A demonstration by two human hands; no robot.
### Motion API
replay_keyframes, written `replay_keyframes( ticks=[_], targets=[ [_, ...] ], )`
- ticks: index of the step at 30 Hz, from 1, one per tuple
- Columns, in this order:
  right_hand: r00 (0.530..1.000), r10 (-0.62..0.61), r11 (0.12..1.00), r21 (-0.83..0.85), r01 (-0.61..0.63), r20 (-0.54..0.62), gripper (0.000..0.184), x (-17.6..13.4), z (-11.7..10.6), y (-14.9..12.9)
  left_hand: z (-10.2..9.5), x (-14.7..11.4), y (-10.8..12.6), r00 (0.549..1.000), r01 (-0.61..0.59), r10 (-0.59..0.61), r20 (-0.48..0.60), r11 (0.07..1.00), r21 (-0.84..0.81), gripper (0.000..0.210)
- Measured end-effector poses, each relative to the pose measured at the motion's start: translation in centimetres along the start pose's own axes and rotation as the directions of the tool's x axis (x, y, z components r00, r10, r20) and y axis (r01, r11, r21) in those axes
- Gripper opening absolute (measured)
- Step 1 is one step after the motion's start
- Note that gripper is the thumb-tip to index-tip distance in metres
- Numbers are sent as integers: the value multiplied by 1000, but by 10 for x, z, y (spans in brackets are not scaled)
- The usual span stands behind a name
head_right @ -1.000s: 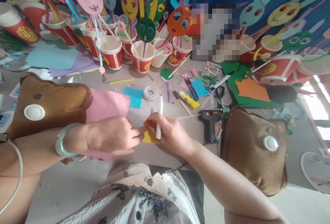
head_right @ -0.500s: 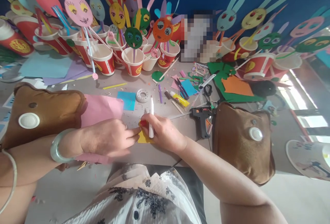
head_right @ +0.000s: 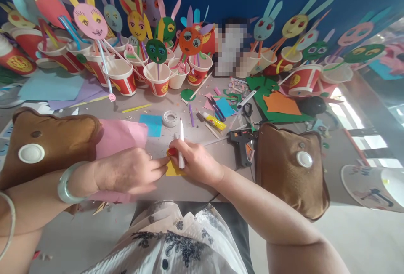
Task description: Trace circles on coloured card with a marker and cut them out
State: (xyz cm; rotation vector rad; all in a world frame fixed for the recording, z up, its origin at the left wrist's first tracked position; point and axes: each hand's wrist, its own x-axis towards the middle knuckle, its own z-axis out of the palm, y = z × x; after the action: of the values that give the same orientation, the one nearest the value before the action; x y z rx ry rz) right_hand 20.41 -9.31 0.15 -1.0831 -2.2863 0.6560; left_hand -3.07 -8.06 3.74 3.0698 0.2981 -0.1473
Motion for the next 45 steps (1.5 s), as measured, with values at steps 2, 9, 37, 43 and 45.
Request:
replay_keyframes(
  ticks=[2,9,37,43,45],
  targets=[
    [1000,8,1000,5,-8,-10,9,1,0,-1,0,0,0,1000,5,-5,7,1000,-4,27],
    [965,58,998,-16,-64,-257,16,6,-9,1,0,-1,-1,999,-6,6,-35,1000,-10,19],
    [999,-45,998,-45,46,15,21,3,-3,7,8,-1,0,998,0,2,-64,1000,24,29],
    [998,-66,997,-40,65,-21,17,3,-2,10,8,-1,-4,999,-17,18,-34,999,30,28],
    [989,-88,995,-57,82,-117,21,4,-3,10,6,0,-6,1000,-23,23,7,1000,13,28]
  ],
)
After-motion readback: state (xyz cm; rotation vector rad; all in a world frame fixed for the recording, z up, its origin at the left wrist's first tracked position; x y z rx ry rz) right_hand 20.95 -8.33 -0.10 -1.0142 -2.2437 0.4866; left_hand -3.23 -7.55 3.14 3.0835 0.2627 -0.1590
